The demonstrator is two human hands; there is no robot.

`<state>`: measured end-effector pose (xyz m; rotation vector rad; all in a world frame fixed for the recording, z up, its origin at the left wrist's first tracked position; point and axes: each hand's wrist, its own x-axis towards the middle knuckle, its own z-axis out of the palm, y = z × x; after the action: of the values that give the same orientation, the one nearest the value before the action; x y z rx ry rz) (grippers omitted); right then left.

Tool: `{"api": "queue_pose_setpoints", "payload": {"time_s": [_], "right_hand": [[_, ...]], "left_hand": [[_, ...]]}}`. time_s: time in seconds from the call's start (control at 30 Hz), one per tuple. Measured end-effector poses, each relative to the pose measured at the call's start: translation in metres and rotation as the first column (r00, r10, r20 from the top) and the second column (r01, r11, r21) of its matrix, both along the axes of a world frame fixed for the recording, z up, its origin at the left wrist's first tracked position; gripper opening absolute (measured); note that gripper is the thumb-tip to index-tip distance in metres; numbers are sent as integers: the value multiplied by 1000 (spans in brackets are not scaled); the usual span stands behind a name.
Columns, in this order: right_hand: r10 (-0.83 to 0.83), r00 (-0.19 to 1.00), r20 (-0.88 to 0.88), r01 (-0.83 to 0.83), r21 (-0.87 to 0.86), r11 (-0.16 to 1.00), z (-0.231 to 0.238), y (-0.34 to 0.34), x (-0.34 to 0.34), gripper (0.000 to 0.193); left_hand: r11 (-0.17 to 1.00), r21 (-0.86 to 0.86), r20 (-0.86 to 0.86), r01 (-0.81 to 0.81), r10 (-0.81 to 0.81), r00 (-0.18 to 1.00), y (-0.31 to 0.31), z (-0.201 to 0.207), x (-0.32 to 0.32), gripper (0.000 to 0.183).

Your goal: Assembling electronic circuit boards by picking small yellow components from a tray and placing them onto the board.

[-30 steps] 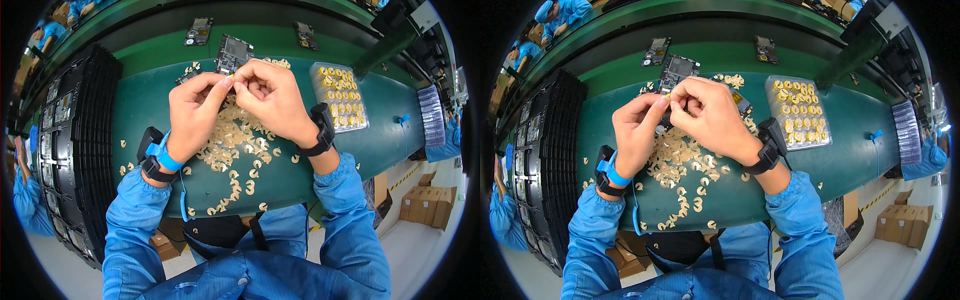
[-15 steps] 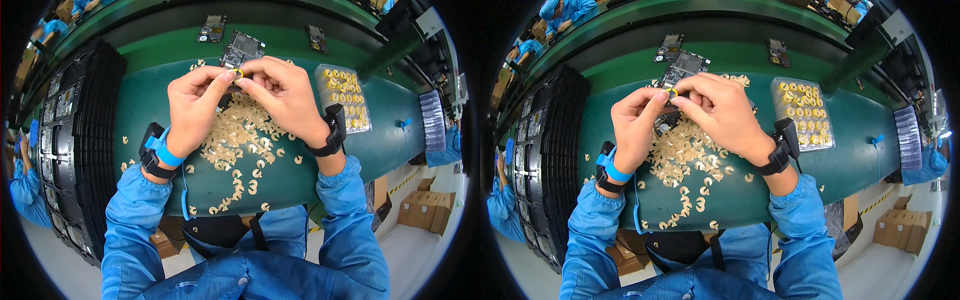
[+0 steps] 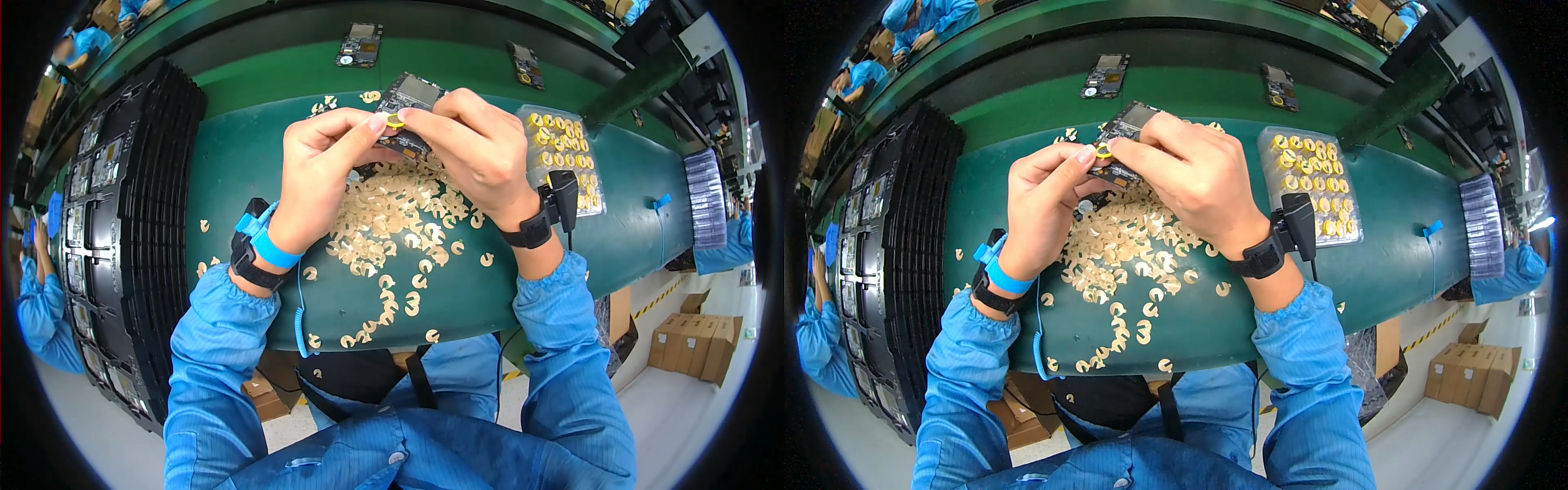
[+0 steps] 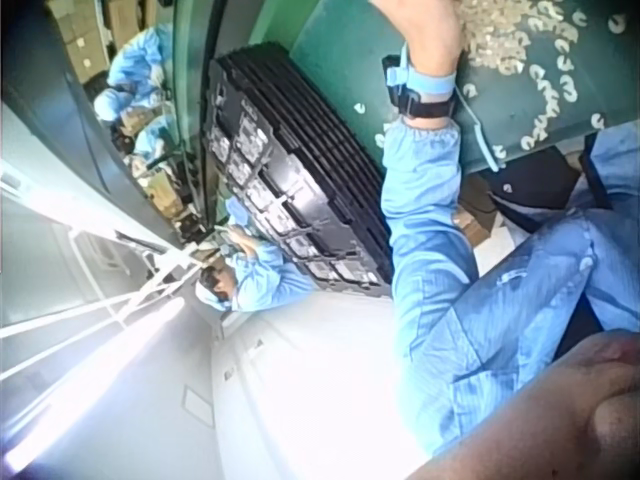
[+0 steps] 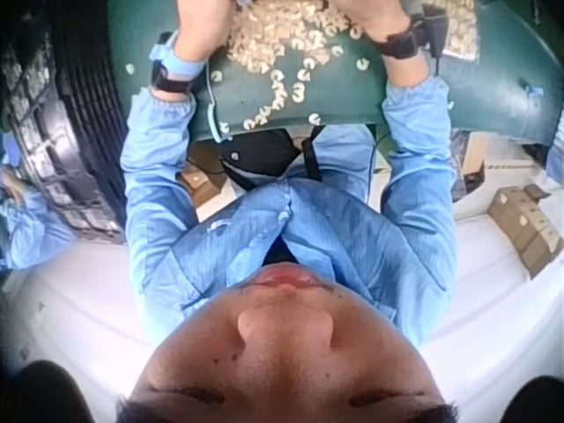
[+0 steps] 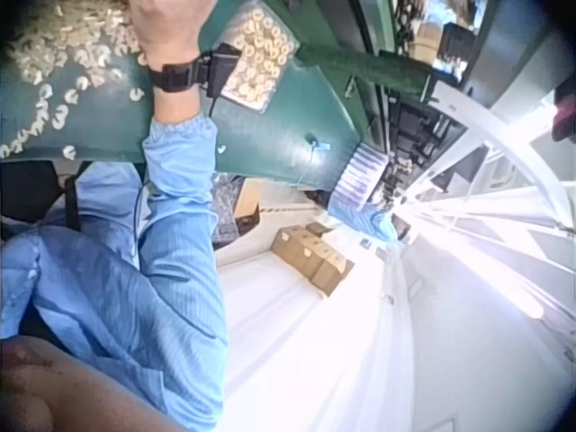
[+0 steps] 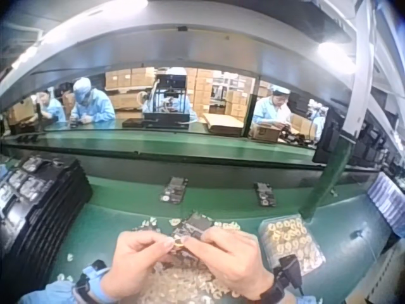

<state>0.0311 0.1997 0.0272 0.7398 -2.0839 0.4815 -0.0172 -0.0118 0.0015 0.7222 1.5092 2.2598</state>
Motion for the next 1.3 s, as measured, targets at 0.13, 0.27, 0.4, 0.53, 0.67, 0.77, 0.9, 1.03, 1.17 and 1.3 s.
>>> {"api": "queue_pose_setpoints", "payload": {"time_s": [0.13,0.27,0.4,0.53,0.67,0.77,0.9,1.03,1.17,1.3], "right_hand": [[-6,999,-38,7,32,999,3,2,0,29],[29,997,-67,-26,50,998,5,-2,2,30],[19,998,-66,-17,39,999,2,-1,-2,26],[60,994,96,-47,-132,990,5,-12,-2,14],[210,893,397,-31,-412,910,8,-14,6,11],[260,825,502,34,-504,863,4,-16,5,11],[366,766,529,54,-620,783,-4,-14,3,11],[496,675,545,152,-762,630,2,-14,4,9],[530,649,546,231,-805,546,12,-17,10,9],[496,672,550,195,-777,598,5,-23,11,9]], "left_hand": [[994,111,92,0,-11,996,4,5,1,19],[997,59,104,54,-60,993,0,5,-1,17],[999,30,64,12,-14,998,1,4,-2,15],[993,-45,-37,-106,104,994,1,6,2,13],[989,-23,-75,-145,143,987,2,6,1,13],[980,-103,-148,-168,152,977,1,6,0,14],[986,-114,-154,-125,106,982,2,4,0,16],[997,-49,-71,-51,48,996,5,2,4,26],[997,-1,-60,-72,72,996,8,4,6,45],[999,-13,-8,-43,43,999,8,1,5,41]]}}
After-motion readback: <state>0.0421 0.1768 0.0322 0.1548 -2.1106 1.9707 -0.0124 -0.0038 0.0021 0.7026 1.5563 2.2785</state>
